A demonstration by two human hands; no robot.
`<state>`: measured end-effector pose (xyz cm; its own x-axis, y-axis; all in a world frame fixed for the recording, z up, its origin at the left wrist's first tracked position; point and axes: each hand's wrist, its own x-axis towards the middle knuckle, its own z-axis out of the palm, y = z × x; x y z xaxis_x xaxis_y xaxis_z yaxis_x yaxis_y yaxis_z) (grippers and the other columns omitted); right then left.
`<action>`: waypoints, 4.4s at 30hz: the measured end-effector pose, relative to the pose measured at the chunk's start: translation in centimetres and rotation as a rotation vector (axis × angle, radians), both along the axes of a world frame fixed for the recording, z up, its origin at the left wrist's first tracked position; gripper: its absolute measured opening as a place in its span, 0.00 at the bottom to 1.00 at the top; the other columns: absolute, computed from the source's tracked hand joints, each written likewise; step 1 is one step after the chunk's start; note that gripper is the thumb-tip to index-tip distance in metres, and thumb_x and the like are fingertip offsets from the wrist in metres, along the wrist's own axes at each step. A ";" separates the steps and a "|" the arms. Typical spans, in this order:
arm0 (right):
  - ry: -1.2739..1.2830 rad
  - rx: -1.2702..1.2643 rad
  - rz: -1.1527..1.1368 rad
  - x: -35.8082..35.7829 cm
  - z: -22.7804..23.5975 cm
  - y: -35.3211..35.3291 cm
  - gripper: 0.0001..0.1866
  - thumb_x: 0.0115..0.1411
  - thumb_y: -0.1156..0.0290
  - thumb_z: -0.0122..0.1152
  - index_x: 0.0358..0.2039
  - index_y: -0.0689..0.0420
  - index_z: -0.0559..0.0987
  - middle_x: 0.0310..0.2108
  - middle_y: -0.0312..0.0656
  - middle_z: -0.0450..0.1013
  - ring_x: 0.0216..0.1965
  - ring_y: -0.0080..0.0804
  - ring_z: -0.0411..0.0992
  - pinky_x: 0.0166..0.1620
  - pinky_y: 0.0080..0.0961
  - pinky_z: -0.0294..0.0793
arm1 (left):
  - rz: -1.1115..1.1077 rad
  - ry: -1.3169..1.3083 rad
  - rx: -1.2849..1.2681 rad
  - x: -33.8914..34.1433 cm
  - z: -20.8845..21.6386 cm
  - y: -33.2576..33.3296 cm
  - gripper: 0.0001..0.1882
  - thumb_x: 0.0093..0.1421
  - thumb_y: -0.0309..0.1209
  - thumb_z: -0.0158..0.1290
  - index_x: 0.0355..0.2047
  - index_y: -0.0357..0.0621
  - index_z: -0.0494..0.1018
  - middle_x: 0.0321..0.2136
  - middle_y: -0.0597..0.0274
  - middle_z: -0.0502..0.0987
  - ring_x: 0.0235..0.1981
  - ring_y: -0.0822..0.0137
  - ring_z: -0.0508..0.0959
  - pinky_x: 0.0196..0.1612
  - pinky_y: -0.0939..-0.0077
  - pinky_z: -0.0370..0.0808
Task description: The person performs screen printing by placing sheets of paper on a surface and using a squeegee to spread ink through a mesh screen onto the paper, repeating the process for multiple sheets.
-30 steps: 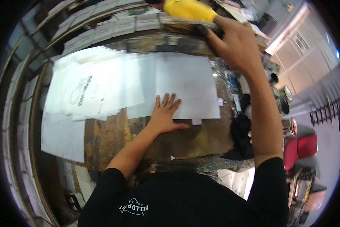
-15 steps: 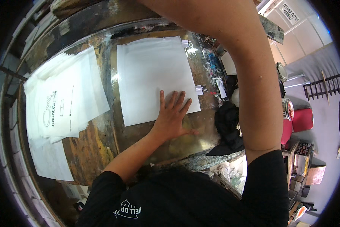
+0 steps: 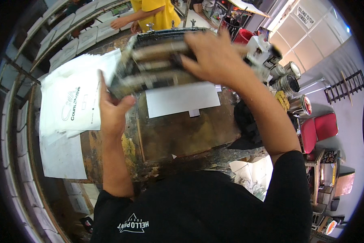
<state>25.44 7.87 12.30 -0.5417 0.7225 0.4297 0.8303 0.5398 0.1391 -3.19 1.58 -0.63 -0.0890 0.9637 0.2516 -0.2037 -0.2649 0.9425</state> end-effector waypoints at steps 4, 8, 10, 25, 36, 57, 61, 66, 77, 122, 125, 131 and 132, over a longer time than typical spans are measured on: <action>-0.082 -0.338 0.048 2.5 -8.5 0.3 0.29 0.51 0.69 0.71 0.50 0.55 0.66 0.44 0.46 0.72 0.52 0.48 0.71 0.54 0.54 0.61 | 0.173 0.451 -0.154 1.8 -3.9 -5.4 0.54 0.41 0.47 0.81 0.66 0.35 0.70 0.43 0.62 0.77 0.40 0.61 0.76 0.51 0.59 0.76; -0.021 -0.343 0.142 2.6 -15.9 -3.0 0.20 0.53 0.78 0.59 0.48 0.59 0.70 0.41 0.47 0.73 0.47 0.48 0.72 0.54 0.56 0.58 | 0.317 1.231 -0.155 0.2 -9.7 -7.5 0.62 0.36 0.67 0.74 0.64 0.35 0.73 0.43 0.58 0.72 0.48 0.56 0.71 0.60 0.54 0.62; 0.044 -0.234 0.169 1.9 -18.2 -4.7 0.17 0.54 0.80 0.57 0.45 0.58 0.70 0.36 0.44 0.69 0.43 0.45 0.70 0.52 0.54 0.58 | 0.290 1.273 -0.174 0.0 -10.9 -7.6 0.65 0.34 0.74 0.69 0.63 0.35 0.74 0.43 0.57 0.70 0.51 0.55 0.69 0.62 0.54 0.56; -0.013 -0.066 -0.004 -1.7 -19.9 13.6 0.22 0.50 0.77 0.66 0.45 0.52 0.69 0.41 0.38 0.70 0.49 0.42 0.70 0.54 0.53 0.58 | 0.272 1.262 -0.106 -0.4 -11.2 -7.4 0.69 0.28 0.70 0.73 0.67 0.37 0.71 0.37 0.60 0.72 0.42 0.56 0.70 0.53 0.56 0.61; -0.143 -0.187 0.022 -1.1 -17.5 21.5 0.31 0.52 0.71 0.71 0.55 0.54 0.68 0.47 0.41 0.74 0.54 0.43 0.72 0.56 0.56 0.61 | 0.326 1.237 -0.047 -0.7 -10.6 -7.7 0.68 0.28 0.63 0.77 0.69 0.38 0.70 0.39 0.55 0.78 0.43 0.57 0.72 0.54 0.58 0.63; 0.225 0.346 0.024 -0.2 7.0 4.8 0.20 0.64 0.48 0.61 0.33 0.55 0.79 0.29 0.46 0.78 0.37 0.49 0.77 0.47 0.48 0.63 | 0.379 0.394 0.034 -0.2 -8.9 17.2 0.37 0.72 0.43 0.56 0.74 0.40 0.57 0.56 0.49 0.74 0.40 0.62 0.79 0.46 0.67 0.74; 0.249 0.287 0.043 -0.1 9.0 7.6 0.24 0.68 0.47 0.54 0.37 0.58 0.81 0.30 0.54 0.78 0.36 0.59 0.76 0.47 0.48 0.68 | 0.487 1.074 0.279 1.9 -12.6 24.8 0.18 0.68 0.41 0.61 0.54 0.47 0.81 0.36 0.54 0.77 0.42 0.52 0.77 0.50 0.58 0.73; 0.160 0.001 -0.129 -1.3 12.3 8.7 0.35 0.74 0.40 0.42 0.23 0.57 0.77 0.18 0.38 0.73 0.20 0.30 0.68 0.27 0.32 0.69 | 0.421 1.238 0.353 2.6 -13.3 26.1 0.11 0.68 0.38 0.60 0.39 0.46 0.86 0.34 0.54 0.80 0.39 0.48 0.78 0.46 0.53 0.75; 0.304 0.252 0.066 -0.1 8.2 6.8 0.27 0.68 0.47 0.53 0.45 0.62 0.82 0.34 0.61 0.78 0.38 0.62 0.75 0.48 0.43 0.71 | 0.819 0.703 -0.097 -9.7 -10.0 7.5 0.14 0.70 0.33 0.58 0.43 0.32 0.83 0.28 0.49 0.84 0.28 0.68 0.80 0.35 0.69 0.77; 0.222 0.031 -0.033 -0.5 10.1 6.1 0.36 0.73 0.40 0.42 0.36 0.62 0.83 0.32 0.49 0.81 0.38 0.39 0.79 0.64 0.52 0.65 | -0.127 1.427 0.353 17.9 -9.2 3.0 0.66 0.43 0.78 0.60 0.71 0.42 0.64 0.73 0.42 0.59 0.75 0.39 0.55 0.76 0.35 0.41; 0.204 -0.074 -0.053 -0.3 11.3 4.6 0.37 0.72 0.38 0.41 0.37 0.62 0.83 0.32 0.49 0.82 0.40 0.42 0.80 0.68 0.53 0.62 | 0.165 0.983 0.240 11.8 -6.1 4.3 0.57 0.43 0.52 0.77 0.70 0.45 0.65 0.67 0.47 0.68 0.69 0.45 0.66 0.72 0.45 0.61; 0.059 -0.066 0.122 2.2 1.8 2.4 0.23 0.62 0.53 0.64 0.48 0.58 0.75 0.40 0.50 0.77 0.47 0.50 0.75 0.50 0.50 0.64 | 0.010 -0.059 0.015 0.7 3.2 -0.6 0.66 0.49 0.28 0.77 0.78 0.39 0.42 0.50 0.53 0.79 0.48 0.66 0.80 0.47 0.75 0.80; -0.014 -0.247 0.158 2.7 0.2 2.0 0.25 0.60 0.57 0.66 0.51 0.57 0.72 0.43 0.49 0.75 0.50 0.48 0.74 0.50 0.50 0.63 | 0.075 0.015 -0.196 1.6 4.1 -2.4 0.64 0.48 0.30 0.78 0.77 0.37 0.47 0.51 0.53 0.80 0.50 0.65 0.80 0.51 0.72 0.80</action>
